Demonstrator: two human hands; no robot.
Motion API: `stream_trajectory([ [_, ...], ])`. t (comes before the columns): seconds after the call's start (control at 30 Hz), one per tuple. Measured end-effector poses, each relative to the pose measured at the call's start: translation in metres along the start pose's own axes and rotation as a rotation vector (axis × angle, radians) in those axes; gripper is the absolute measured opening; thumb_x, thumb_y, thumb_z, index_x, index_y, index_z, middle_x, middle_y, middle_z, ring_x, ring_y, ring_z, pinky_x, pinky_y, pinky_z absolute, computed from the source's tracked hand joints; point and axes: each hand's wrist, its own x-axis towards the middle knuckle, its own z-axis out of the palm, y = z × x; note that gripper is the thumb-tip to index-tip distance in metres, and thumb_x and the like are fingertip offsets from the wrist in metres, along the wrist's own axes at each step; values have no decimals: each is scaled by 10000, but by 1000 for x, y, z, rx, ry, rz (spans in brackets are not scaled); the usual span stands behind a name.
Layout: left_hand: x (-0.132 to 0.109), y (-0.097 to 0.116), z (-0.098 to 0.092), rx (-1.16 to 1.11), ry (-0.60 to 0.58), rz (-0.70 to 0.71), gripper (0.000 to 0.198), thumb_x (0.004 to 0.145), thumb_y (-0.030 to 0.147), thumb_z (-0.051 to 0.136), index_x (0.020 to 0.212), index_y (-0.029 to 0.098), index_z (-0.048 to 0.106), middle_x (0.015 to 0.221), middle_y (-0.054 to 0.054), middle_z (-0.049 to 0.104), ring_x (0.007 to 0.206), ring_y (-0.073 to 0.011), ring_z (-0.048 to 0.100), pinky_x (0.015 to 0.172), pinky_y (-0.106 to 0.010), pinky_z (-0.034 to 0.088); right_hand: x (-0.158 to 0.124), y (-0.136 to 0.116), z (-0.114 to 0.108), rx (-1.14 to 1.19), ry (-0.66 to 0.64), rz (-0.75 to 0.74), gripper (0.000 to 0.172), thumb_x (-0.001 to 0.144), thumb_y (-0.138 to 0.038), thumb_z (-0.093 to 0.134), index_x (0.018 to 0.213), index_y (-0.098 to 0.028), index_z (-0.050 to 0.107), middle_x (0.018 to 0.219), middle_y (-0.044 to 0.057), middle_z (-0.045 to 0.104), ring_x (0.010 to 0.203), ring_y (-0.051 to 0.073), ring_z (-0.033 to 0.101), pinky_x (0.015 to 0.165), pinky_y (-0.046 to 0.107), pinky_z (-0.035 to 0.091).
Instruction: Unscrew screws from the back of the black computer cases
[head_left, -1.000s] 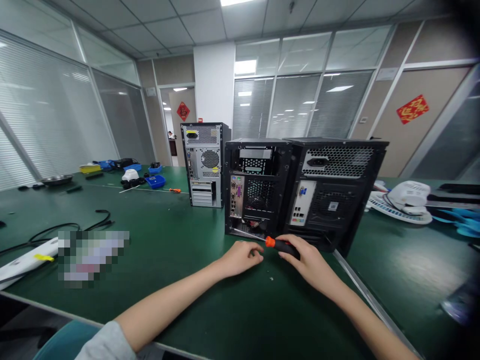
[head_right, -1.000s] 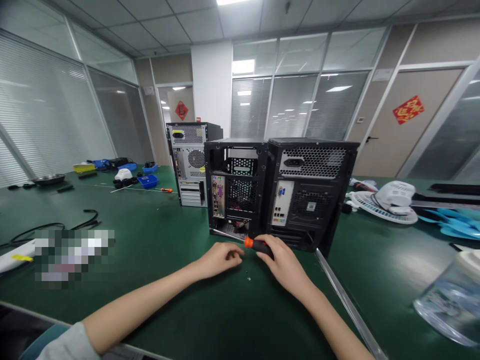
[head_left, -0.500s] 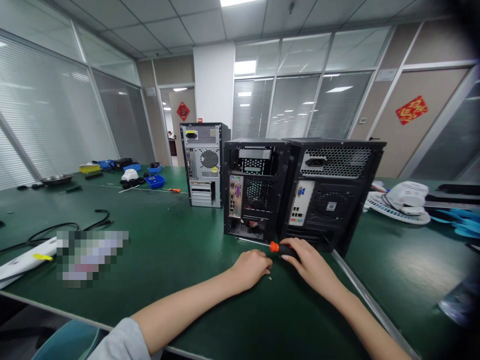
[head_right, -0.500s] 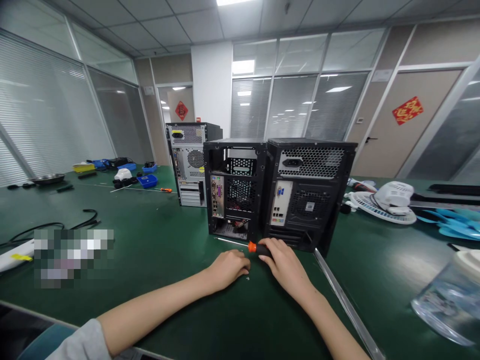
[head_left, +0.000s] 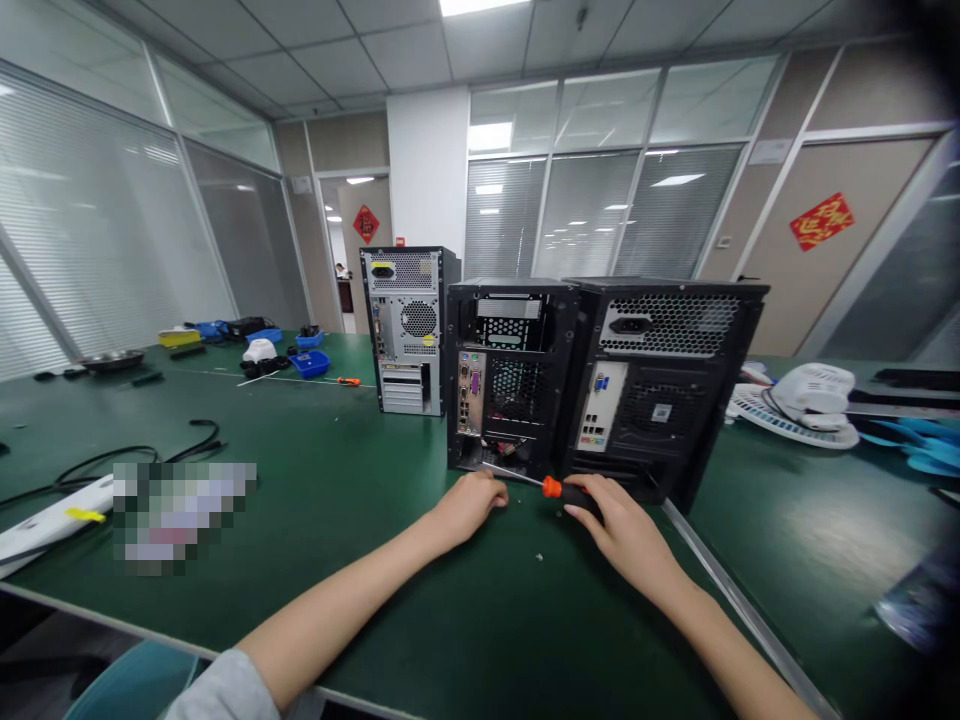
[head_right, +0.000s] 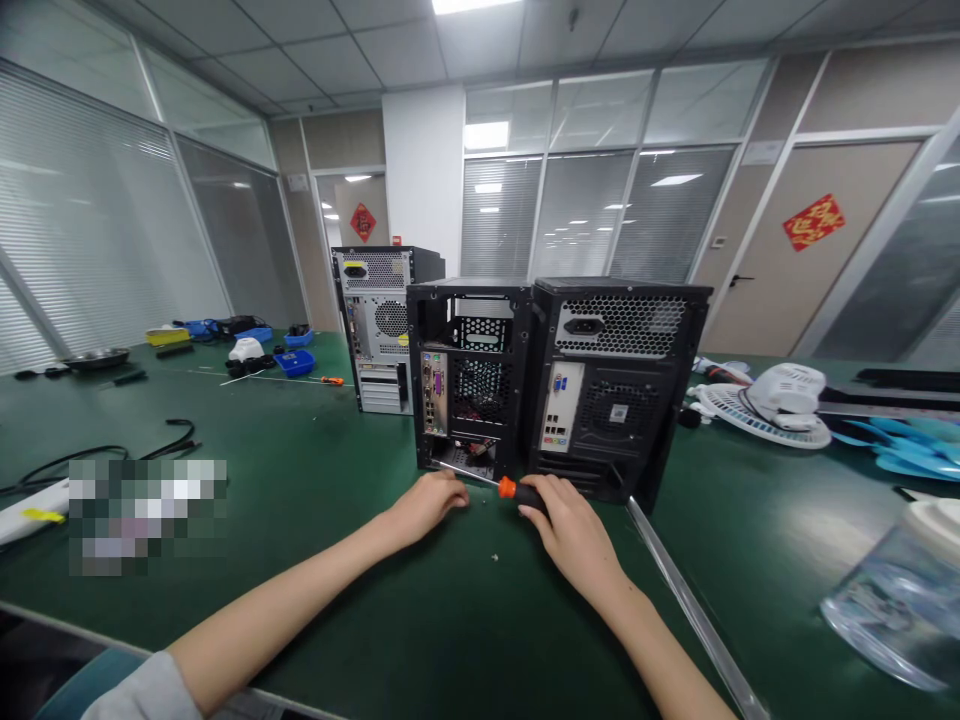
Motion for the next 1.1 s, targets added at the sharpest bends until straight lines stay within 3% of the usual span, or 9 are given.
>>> stream_trajectory([
  [0.17,-11,-3,-18,-96,109,-60,156,847,182,537,857,172,692,896,-47,703,869,-156,621,834,-260,433,0,-3,0,-27,76,-28,217,921,-362,454,1083,-250,546,1007,55,648,928,219,611,792,367,508],
  [0.3,-17,-6,-20,-507,237,-216,111,799,226,603,832,169,692,774,-39,699,702,-134,625,702,-252,470,0,-8,-2,-53,147,-72,239,932,-355,449,1122,-242,541,996,62,651,916,221,612,785,365,508],
  [0.43,-20,-6,-20,-956,330,-325,257,706,356,728,818,130,675,774,-72,700,674,-129,630,633,-242,490,-1,-13,-5,-75,223,-118,268,929,-311,465,1179,-234,523,1006,67,650,923,217,610,807,361,503],
  [0.57,-23,0,-25,-1206,396,-384,367,637,382,802,850,117,663,833,-86,708,686,-104,636,640,-210,496,-2,-15,-6,-94,275,-167,310,913,-266,501,1220,-223,509,1019,72,647,942,217,605,835,362,501],
  [0.73,-26,7,-30,-1505,430,-452,349,639,326,821,844,135,613,815,-41,682,661,-77,624,602,-180,493,-3,-17,-7,-115,292,-213,353,896,-245,531,1248,-228,514,1012,74,642,933,212,604,829,358,510],
  [0.9,-27,11,-32,-1673,464,-452,301,664,264,808,837,148,590,722,25,603,571,-35,552,522,-143,445,-5,-17,-7,-132,289,-224,373,889,-239,539,1262,-233,526,999,70,647,911,208,610,815,354,517],
  [1.1,-28,13,-37,-1714,519,-419,311,633,242,828,823,133,607,722,25,585,565,-22,520,509,-134,418,-6,-17,-7,-148,290,-229,388,886,-233,540,1273,-234,526,1000,74,653,903,213,619,803,357,524],
])
